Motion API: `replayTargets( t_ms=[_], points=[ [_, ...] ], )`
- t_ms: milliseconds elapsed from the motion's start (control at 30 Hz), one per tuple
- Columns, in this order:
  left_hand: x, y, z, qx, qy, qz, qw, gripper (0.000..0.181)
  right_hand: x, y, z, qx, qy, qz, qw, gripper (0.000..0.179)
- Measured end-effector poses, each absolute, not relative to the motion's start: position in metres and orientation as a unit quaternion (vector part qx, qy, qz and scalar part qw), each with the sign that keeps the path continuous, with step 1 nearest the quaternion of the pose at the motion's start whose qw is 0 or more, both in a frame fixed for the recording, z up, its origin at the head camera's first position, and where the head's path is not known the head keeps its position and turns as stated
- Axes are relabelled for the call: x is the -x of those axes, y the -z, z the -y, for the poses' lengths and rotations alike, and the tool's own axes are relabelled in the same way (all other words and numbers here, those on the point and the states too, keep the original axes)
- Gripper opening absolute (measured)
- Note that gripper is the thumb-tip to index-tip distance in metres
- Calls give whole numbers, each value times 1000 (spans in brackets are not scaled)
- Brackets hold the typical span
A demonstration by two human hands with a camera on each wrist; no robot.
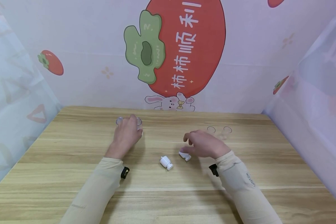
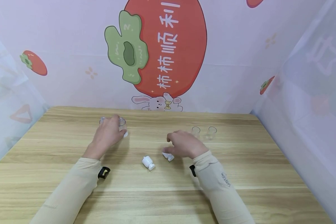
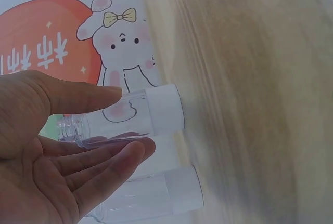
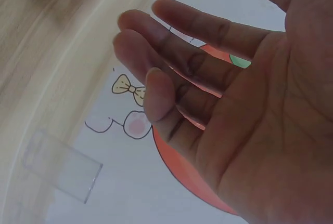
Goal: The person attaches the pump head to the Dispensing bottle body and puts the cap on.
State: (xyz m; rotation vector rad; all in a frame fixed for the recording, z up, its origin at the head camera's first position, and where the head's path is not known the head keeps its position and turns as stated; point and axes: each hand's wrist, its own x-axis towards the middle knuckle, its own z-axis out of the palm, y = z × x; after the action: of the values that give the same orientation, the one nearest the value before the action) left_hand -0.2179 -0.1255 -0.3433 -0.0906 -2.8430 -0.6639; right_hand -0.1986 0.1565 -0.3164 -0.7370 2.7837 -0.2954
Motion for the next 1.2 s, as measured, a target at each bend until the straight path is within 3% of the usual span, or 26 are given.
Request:
replayTargets(
  t_ms=[467, 767, 1200],
  points=[
    [218, 346, 126, 25, 259, 959, 111, 23, 196, 322, -149, 236, 97, -952, 167, 35],
    [215, 335, 121, 18, 288, 951, 113, 41, 196, 326, -146, 232, 81, -956, 163, 29],
    [207, 320, 112, 36, 303, 936, 178, 42, 194, 329, -142, 230, 72, -957, 163, 26]
  ],
)
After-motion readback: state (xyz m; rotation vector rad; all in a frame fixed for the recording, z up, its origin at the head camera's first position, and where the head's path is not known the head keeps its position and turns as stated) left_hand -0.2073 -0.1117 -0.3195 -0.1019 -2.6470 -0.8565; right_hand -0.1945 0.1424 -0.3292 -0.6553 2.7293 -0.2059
